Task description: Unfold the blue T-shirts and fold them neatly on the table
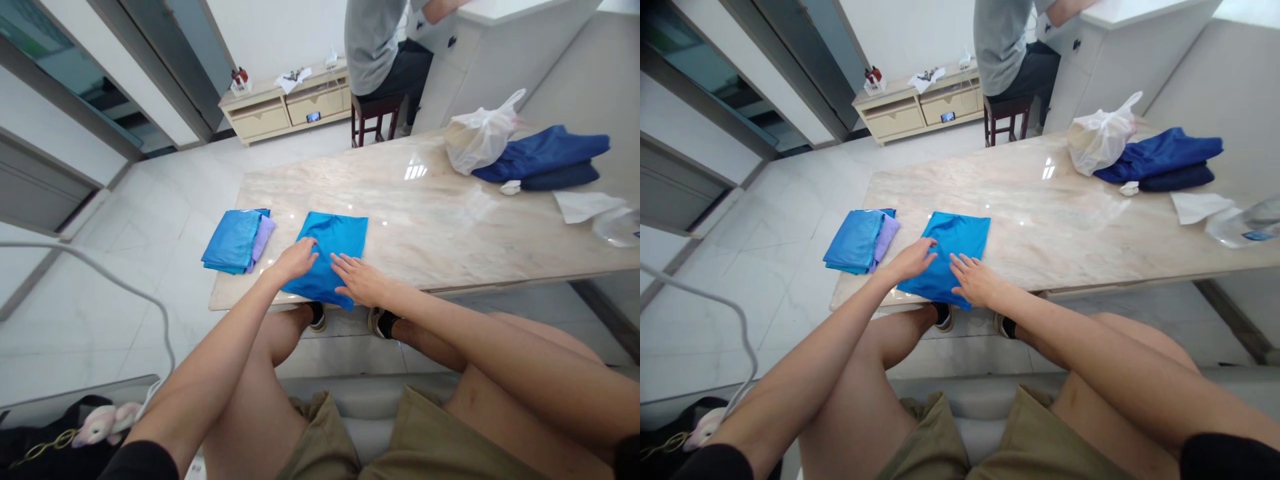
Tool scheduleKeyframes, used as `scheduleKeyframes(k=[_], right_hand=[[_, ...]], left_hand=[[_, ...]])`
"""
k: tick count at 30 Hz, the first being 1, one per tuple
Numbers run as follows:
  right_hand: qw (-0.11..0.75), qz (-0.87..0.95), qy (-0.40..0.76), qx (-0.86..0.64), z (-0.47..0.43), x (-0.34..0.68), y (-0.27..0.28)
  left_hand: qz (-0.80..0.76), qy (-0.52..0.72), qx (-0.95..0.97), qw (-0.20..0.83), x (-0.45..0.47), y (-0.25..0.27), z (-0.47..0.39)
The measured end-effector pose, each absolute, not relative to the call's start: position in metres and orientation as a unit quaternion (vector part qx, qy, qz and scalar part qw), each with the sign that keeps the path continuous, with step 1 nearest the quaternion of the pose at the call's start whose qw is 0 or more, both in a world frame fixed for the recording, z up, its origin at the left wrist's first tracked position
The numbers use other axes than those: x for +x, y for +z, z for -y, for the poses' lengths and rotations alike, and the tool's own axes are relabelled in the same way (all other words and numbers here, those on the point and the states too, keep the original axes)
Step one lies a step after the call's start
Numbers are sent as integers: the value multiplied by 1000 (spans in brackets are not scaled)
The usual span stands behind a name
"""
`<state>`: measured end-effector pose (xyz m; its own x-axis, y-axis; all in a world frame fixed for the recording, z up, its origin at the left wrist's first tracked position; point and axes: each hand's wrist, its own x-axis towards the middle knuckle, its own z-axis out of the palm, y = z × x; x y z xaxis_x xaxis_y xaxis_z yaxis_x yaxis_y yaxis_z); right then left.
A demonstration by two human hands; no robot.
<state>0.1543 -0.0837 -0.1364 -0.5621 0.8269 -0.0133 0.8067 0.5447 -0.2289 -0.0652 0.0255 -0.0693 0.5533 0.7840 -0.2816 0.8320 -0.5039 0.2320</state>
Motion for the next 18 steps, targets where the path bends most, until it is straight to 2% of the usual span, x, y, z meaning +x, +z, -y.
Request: scheduleKeyframes(k=[4,8,10,15,18], right_hand=[[56,862,139,-485,78,165,-160],[44,858,152,-488,78,175,-150],[25,856,164,-489,81,180,-138],[-36,816,244,-524,89,199,-110],[-65,777,258,-570,92,205,-94]], left_hand=[[-411,-154,885,155,-52,-83,-14],[-428,-192,874,124,-32,-85,7],[-424,-206,869,150,-22,-80,14],[-377,-176,858,301,-17,-67,5],[-385,-113,865,302,-21,-69,-13]])
